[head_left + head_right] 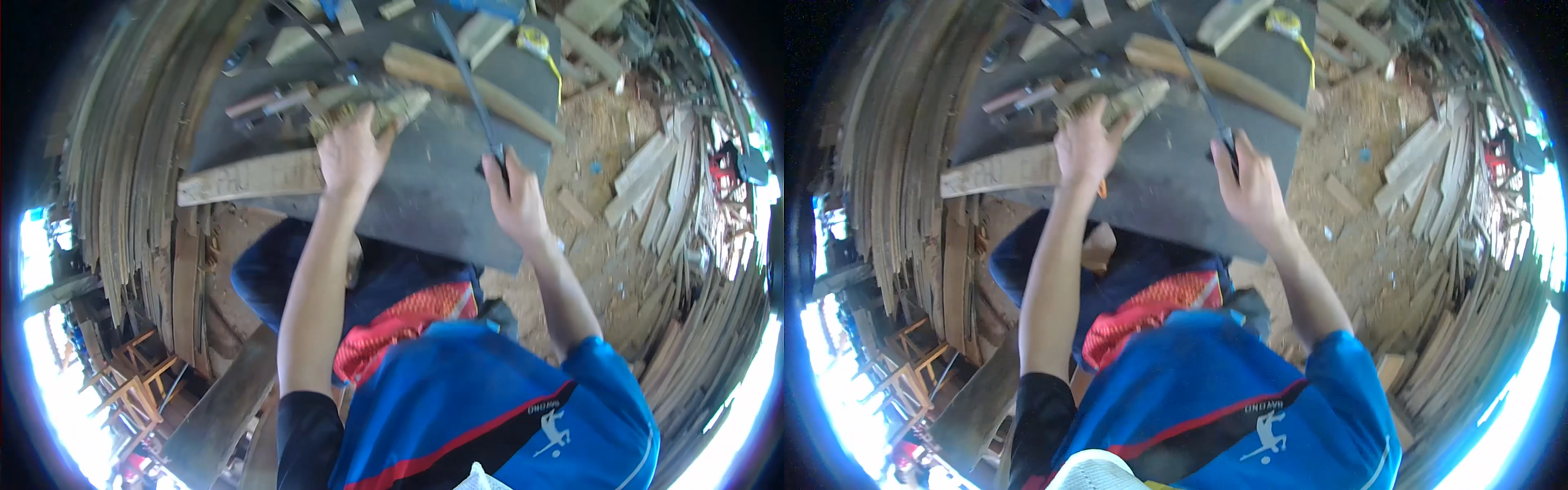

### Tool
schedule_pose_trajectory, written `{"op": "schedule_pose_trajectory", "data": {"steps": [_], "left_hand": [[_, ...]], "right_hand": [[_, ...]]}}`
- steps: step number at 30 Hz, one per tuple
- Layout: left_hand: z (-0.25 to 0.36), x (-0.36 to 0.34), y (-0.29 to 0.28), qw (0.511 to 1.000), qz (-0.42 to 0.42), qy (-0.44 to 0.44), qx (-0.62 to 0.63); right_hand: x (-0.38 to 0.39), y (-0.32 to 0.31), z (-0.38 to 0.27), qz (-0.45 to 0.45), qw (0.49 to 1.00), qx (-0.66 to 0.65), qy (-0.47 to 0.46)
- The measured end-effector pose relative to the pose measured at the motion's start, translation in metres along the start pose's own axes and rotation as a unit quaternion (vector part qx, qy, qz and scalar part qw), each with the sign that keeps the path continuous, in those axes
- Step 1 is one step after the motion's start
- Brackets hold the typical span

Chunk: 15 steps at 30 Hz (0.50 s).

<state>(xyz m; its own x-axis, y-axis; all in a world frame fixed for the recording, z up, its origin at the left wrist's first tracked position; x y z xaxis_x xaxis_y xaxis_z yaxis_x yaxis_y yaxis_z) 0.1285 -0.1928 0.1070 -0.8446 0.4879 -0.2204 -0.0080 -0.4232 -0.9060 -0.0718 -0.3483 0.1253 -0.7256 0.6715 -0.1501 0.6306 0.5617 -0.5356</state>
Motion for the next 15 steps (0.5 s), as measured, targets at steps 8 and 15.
{"op": "schedule_pose_trajectory", "data": {"steps": [8, 15], "left_hand": [[-0.004, 0.011, -0.011, 0.994, 0.102, 0.021, 0.027], [-0.005, 0.021, -0.011, 0.988, 0.129, 0.007, 0.091]], "right_hand": [[0.001, -0.007, -0.001, -0.016, 0.992, 0.085, -0.089], [0.014, -0.008, 0.002, 0.053, 0.995, 0.010, -0.088]]}}
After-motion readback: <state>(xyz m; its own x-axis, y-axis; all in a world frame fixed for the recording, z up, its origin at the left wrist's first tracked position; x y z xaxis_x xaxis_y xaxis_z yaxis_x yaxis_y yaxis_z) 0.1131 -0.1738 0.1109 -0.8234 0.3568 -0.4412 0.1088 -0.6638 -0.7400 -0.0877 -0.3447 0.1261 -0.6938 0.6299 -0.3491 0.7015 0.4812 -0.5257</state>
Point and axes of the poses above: each hand's wrist, its own x-axis away from the middle knuckle, its own y-axis out of the palm, z = x × y, the point moved 5 cm from there along -x, towards the middle knuckle, and after that the axes turned 12 degrees about z, right-handed, at the moved point
